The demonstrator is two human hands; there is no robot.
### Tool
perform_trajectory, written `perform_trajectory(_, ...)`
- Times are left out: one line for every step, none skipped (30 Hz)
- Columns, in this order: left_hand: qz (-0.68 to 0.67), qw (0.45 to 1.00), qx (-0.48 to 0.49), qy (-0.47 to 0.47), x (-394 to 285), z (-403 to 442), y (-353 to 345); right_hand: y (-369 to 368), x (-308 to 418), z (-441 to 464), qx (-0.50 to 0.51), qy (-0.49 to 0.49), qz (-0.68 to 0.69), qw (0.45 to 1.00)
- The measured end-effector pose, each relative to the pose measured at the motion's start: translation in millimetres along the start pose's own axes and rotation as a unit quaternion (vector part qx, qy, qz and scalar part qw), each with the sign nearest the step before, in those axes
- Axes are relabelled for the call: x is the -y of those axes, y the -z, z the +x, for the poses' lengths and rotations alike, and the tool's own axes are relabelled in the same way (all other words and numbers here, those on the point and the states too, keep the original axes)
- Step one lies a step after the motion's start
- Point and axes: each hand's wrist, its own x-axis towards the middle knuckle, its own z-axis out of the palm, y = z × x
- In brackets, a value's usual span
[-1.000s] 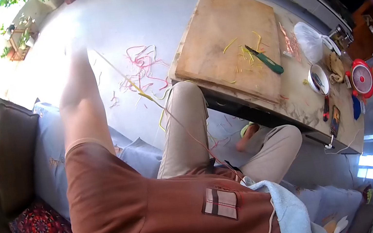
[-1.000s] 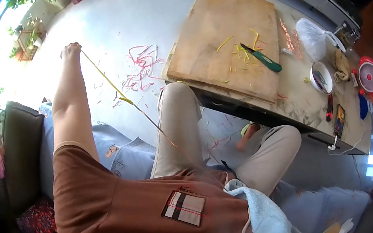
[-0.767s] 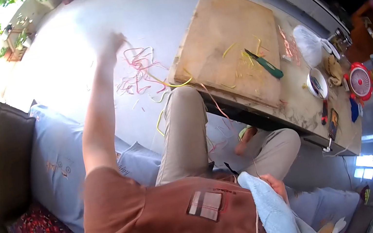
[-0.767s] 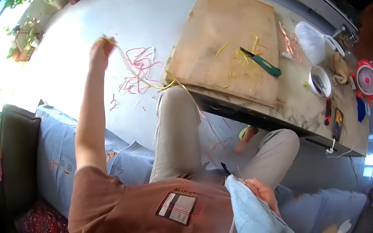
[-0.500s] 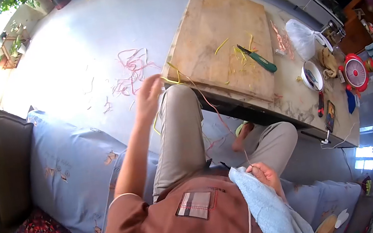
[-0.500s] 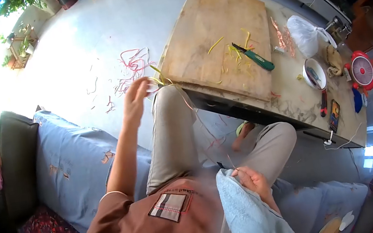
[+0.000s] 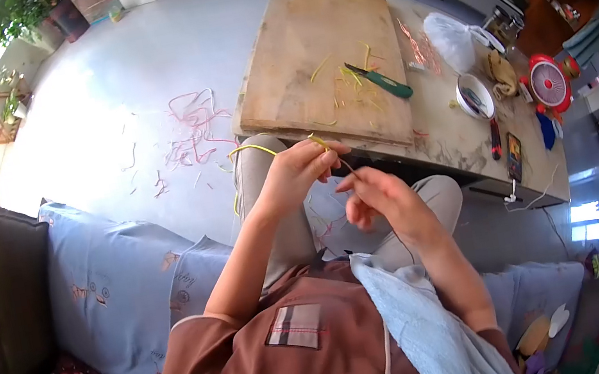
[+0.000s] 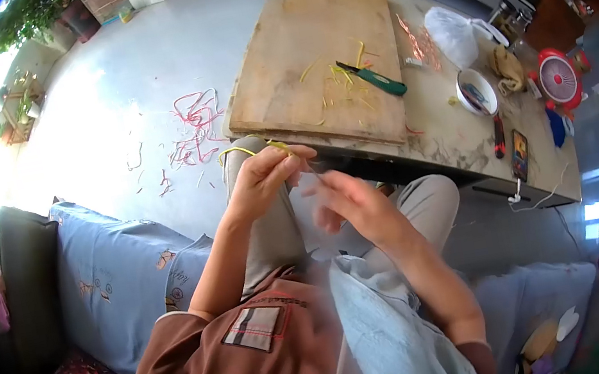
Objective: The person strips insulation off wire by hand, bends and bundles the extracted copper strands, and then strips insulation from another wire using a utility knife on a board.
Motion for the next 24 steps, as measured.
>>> perform_trajectory(0.003,1.0,-0.003,0.015,-2,-4,2,3,4,12,0.06,-0.037,0.093,0.993)
perform_trajectory(0.006,0.999,-0.009,0.03,-6,-8,7,1,5,19,0.122,-0.074,0.184,0.973)
perform_trajectory(0.01,0.999,-0.017,0.044,-11,-12,13,-5,5,20,0.126,-0.084,0.213,0.965)
perform_trajectory(0.04,0.999,-0.017,0.012,-14,-17,17,-13,7,20,0.131,-0.093,0.243,0.957)
perform_trajectory(-0.006,0.999,0.041,0.008,-16,-20,25,-19,10,18,0.135,-0.103,0.273,0.947)
perform_trajectory(-0.055,0.993,0.101,0.006,-17,-23,33,-23,12,14,0.145,-0.129,0.295,0.936)
perform_trajectory(-0.106,0.981,0.16,0.005,-19,-25,37,-27,18,8,0.145,-0.151,0.294,0.933)
perform_trajectory(-0.216,0.948,0.234,0.013,-25,-24,37,-30,25,0,0.144,-0.171,0.293,0.93)
perform_trajectory(-0.338,0.9,0.265,0.077,-30,-25,34,-33,31,-8,0.143,-0.191,0.293,0.926)
perform_trajectory(-0.453,0.832,0.29,0.141,-36,-28,29,-34,36,-17,0.148,-0.187,0.293,0.926)
perform_trajectory(-0.557,0.745,0.305,0.201,-44,-29,22,-30,35,-22,0.149,-0.19,0.313,0.919)
perform_trajectory(-0.601,0.716,0.229,0.271,-60,-35,11,-26,33,-28,0.147,-0.193,0.333,0.911)
perform_trajectory(-0.671,0.65,0.204,0.293,-61,-38,1,-24,30,-34,0.144,-0.199,0.353,0.903)
perform_trajectory(-0.704,0.613,0.193,0.302,-58,-43,-3,-26,28,-42,0.131,-0.178,0.369,0.903)
perform_trajectory(-0.735,0.575,0.182,0.31,-55,-49,-7,-29,23,-49,0.111,-0.207,0.38,0.895)
perform_trajectory(-0.757,0.544,0.139,0.335,-46,-58,-8,-31,20,-54,0.092,-0.233,0.388,0.887)
perform_trajectory(-0.775,0.51,0.096,0.361,-37,-69,-7,-32,17,-56,0.072,-0.259,0.396,0.878)
perform_trajectory(-0.782,0.498,0.064,0.37,-33,-76,-5,-32,18,-58,0.065,-0.274,0.376,0.883)
perform_trajectory(-0.796,0.535,0.032,0.282,-28,-85,-1,-30,21,-63,0.055,-0.248,0.339,0.906)
perform_trajectory(-0.813,0.548,-0.127,0.151,-20,-102,42,-24,24,-74,0.047,-0.224,0.302,0.925)
perform_trajectory(-0.805,0.528,-0.27,-0.003,-11,-121,85,-18,25,-82,0.041,-0.197,0.262,0.944)
perform_trajectory(-0.73,0.589,-0.309,-0.158,2,-145,167,-12,23,-92,0.019,-0.185,0.263,0.947)
perform_trajectory(-0.686,0.636,-0.237,-0.261,-25,-130,184,-12,22,-87,0.031,-0.196,0.257,0.946)
perform_trajectory(-0.616,0.724,-0.234,-0.202,-30,-110,189,-16,21,-78,0.039,-0.21,0.255,0.943)
